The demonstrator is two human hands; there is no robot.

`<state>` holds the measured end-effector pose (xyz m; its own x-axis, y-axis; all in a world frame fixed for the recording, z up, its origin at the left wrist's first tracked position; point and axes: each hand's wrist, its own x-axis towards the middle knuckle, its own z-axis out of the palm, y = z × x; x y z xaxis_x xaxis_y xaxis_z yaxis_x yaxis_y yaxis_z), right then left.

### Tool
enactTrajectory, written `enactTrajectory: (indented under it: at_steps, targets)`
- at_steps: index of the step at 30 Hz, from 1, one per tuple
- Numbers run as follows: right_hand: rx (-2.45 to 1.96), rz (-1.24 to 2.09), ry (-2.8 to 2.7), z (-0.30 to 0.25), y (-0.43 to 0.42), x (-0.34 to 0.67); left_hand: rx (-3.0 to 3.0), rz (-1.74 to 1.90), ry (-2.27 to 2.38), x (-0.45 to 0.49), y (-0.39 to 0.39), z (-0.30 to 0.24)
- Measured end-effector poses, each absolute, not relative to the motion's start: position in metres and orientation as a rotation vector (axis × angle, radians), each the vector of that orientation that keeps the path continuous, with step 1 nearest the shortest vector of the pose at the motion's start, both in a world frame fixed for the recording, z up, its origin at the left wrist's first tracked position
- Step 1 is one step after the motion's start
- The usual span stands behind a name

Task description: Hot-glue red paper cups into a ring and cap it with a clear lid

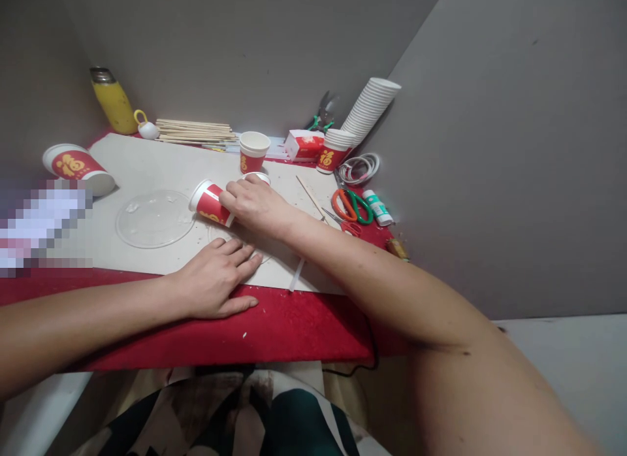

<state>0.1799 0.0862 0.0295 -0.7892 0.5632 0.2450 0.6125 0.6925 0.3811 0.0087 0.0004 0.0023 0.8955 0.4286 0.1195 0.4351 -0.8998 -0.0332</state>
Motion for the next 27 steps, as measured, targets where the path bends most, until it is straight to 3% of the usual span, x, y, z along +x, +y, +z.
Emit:
enactTrajectory:
  at_steps: [7, 15, 21, 27]
  targets:
    - [-1.031, -0.624, -2.847, 0.047, 0.075, 0.178, -3.0, -0.164, -0.683, 0.008, -0.001, 0.002]
    - [-1.036, -0.153, -2.74, 0.089, 0.059, 0.213, -3.001, -0.158, -0.676, 0.006, 0.001, 0.001]
    - [-1.389, -0.176, -2.243, 0.084, 0.115, 0.239, -3.014, -0.212, -0.69, 0.004, 0.001, 0.001]
    - [-1.583, -0.099, -2.302, 0.068, 0.178, 0.229, -3.021, -0.246, -0.704, 0.003, 0.002, 0.003]
